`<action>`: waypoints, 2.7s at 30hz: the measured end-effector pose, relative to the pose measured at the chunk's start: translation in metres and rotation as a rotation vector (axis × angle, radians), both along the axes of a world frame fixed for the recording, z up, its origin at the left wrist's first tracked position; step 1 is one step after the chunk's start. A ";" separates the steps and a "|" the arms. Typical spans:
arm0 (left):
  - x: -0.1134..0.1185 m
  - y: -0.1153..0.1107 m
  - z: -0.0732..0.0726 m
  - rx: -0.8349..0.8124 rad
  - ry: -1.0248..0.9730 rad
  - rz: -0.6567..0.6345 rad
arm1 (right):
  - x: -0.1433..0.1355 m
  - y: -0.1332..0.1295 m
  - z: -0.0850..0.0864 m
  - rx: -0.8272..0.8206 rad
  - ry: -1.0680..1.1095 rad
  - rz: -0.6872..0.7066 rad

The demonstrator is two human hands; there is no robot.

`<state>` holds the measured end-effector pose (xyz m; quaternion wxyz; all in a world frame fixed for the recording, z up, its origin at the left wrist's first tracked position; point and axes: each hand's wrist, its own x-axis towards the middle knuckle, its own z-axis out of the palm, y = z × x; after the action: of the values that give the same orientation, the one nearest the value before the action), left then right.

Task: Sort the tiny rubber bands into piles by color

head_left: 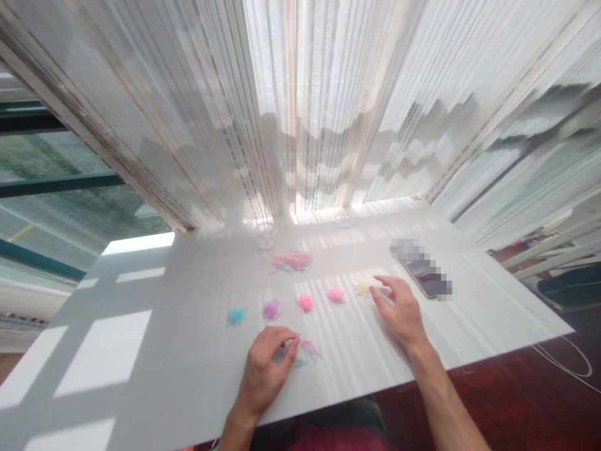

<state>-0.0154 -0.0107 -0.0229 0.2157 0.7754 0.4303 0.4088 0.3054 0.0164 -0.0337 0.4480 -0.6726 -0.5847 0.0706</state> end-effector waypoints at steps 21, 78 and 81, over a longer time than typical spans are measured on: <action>-0.001 -0.001 -0.002 -0.010 -0.047 -0.009 | 0.010 0.021 -0.003 0.122 -0.311 0.367; -0.001 -0.002 -0.004 -0.007 -0.101 -0.028 | -0.123 -0.042 0.013 0.024 0.148 0.529; -0.002 -0.003 -0.006 -0.013 -0.097 -0.018 | -0.113 -0.038 0.015 0.026 0.157 0.370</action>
<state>-0.0175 -0.0137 -0.0286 0.2450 0.7571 0.4152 0.4410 0.1921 -0.0220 -0.0191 0.4802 -0.5406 -0.6623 0.1964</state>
